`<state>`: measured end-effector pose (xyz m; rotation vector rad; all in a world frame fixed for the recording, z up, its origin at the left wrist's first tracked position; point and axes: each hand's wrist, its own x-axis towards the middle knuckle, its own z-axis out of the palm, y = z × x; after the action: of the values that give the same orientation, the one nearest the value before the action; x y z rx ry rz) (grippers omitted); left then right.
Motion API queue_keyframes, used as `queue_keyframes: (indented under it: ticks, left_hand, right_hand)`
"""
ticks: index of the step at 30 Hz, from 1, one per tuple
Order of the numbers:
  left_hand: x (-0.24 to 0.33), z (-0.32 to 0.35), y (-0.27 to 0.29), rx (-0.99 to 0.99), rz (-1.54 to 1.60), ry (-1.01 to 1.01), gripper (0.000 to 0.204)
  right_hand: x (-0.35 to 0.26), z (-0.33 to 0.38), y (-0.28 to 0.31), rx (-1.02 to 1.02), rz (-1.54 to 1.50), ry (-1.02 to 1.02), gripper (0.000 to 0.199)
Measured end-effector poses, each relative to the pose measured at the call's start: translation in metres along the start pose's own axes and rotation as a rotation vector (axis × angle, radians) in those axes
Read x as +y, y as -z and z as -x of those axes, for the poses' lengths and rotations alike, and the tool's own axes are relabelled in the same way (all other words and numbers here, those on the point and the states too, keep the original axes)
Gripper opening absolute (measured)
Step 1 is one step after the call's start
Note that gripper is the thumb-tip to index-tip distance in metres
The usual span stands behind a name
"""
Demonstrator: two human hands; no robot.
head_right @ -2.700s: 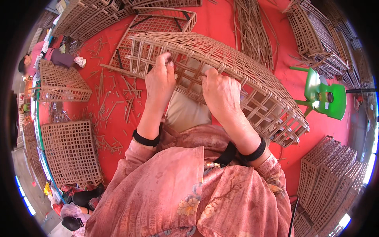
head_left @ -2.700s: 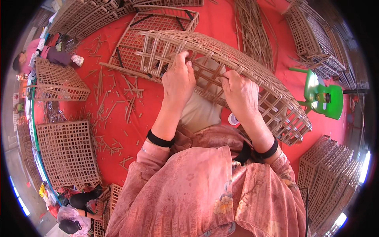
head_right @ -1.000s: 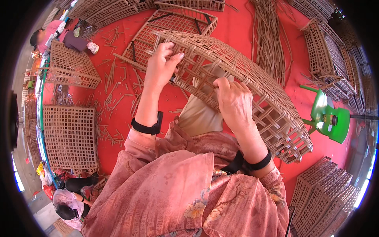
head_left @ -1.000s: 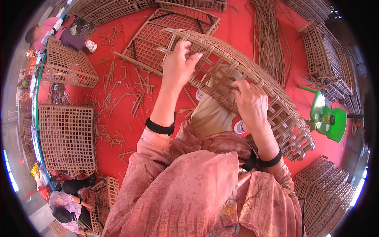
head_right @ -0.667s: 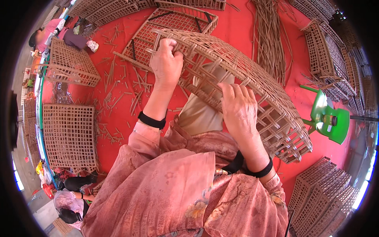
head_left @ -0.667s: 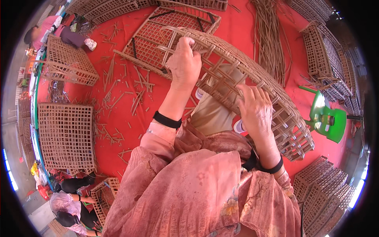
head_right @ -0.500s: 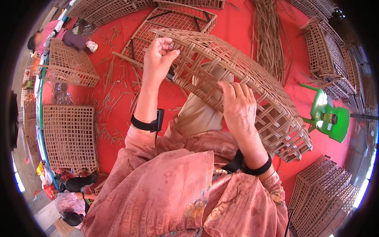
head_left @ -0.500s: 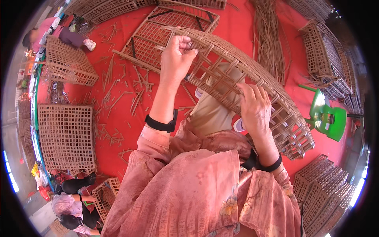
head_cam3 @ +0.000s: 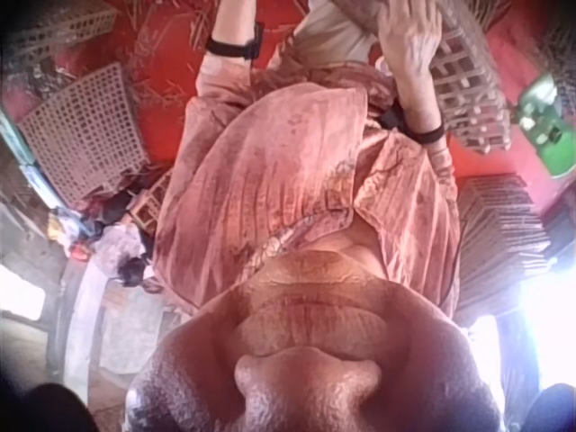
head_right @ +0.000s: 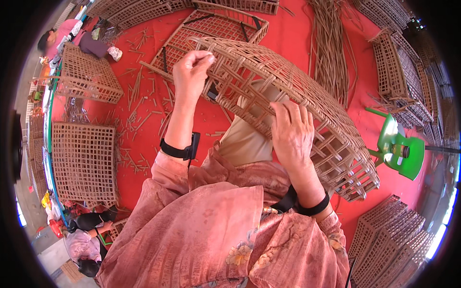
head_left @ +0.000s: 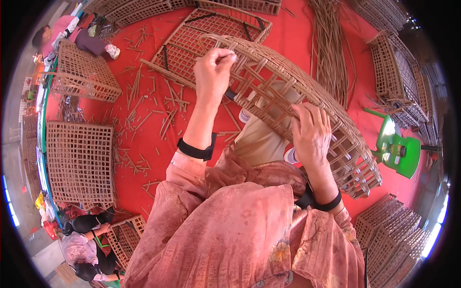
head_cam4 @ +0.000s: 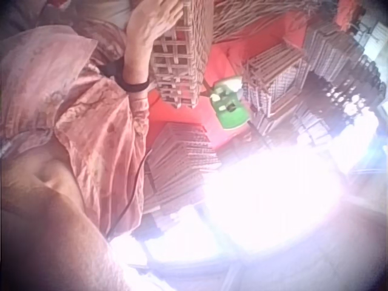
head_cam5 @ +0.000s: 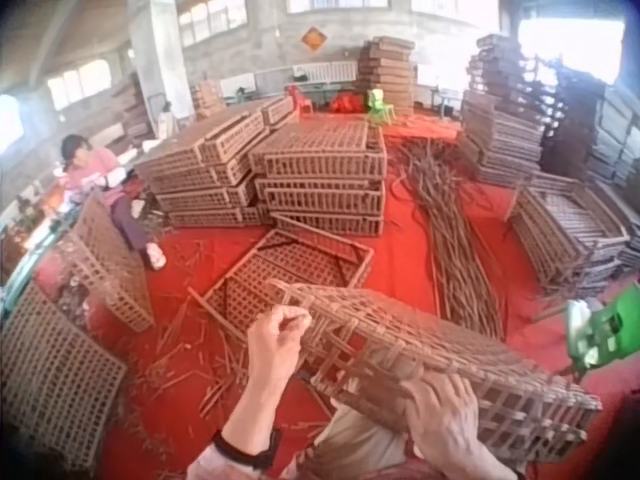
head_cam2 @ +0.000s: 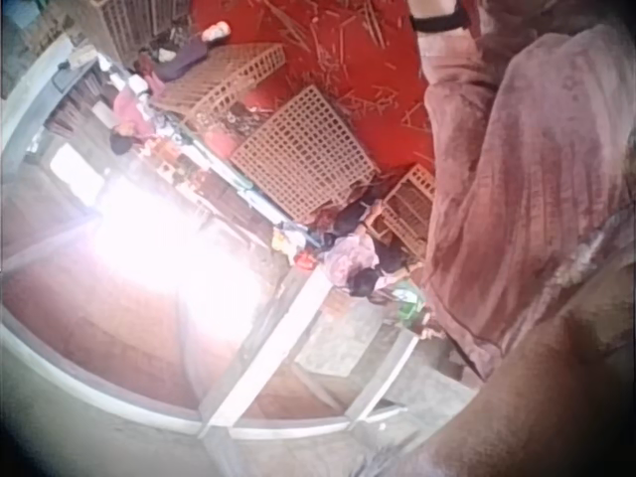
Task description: Weaving bamboo or wooden strips to create a rectangular basket structure.
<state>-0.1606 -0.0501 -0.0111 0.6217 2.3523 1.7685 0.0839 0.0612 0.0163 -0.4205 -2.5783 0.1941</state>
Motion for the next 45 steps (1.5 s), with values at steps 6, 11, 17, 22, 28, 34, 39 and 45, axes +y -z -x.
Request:
queue_keyframes:
  ticks: [6, 11, 17, 22, 28, 34, 39, 45]
  left_hand:
    - [-0.005, -0.018, 0.049, 0.175, 0.033, -0.213, 0.009]
    - [0.018, -0.039, 0.116, 0.345, -0.017, -0.316, 0.010]
    - [0.080, -0.019, 0.183, 0.537, 0.071, -0.511, 0.014]
    - [0.093, 0.028, 0.177, 0.499, 0.145, -0.664, 0.015]
    - [0.050, 0.048, 0.121, 0.124, 0.295, -0.216, 0.009]
    - [-0.018, 0.053, 0.029, -0.022, 0.177, -0.149, 0.010]
    - [-0.030, 0.058, 0.017, 0.079, 0.191, -0.053, 0.016]
    - [-0.032, 0.057, 0.024, 0.157, -0.289, -0.324, 0.027]
  right_hand:
    - [-0.012, -0.013, 0.000, -0.021, -0.117, -0.040, 0.033]
    - [-0.032, -0.046, -0.010, -0.020, -0.259, 0.049, 0.029]
    - [-0.076, -0.117, -0.034, 0.020, -0.544, 0.128, 0.038]
    - [-0.113, -0.130, -0.030, -0.207, -1.070, 0.105, 0.023]
    - [-0.088, -0.070, 0.021, -0.404, -0.943, -0.161, 0.014]
    - [-0.069, -0.044, 0.006, -0.455, -0.760, -0.647, 0.016]
    - [-0.067, -0.042, -0.021, -0.364, -0.702, -0.536, 0.016]
    - [-0.065, -0.044, -0.028, -0.335, -0.580, -0.501, 0.019]
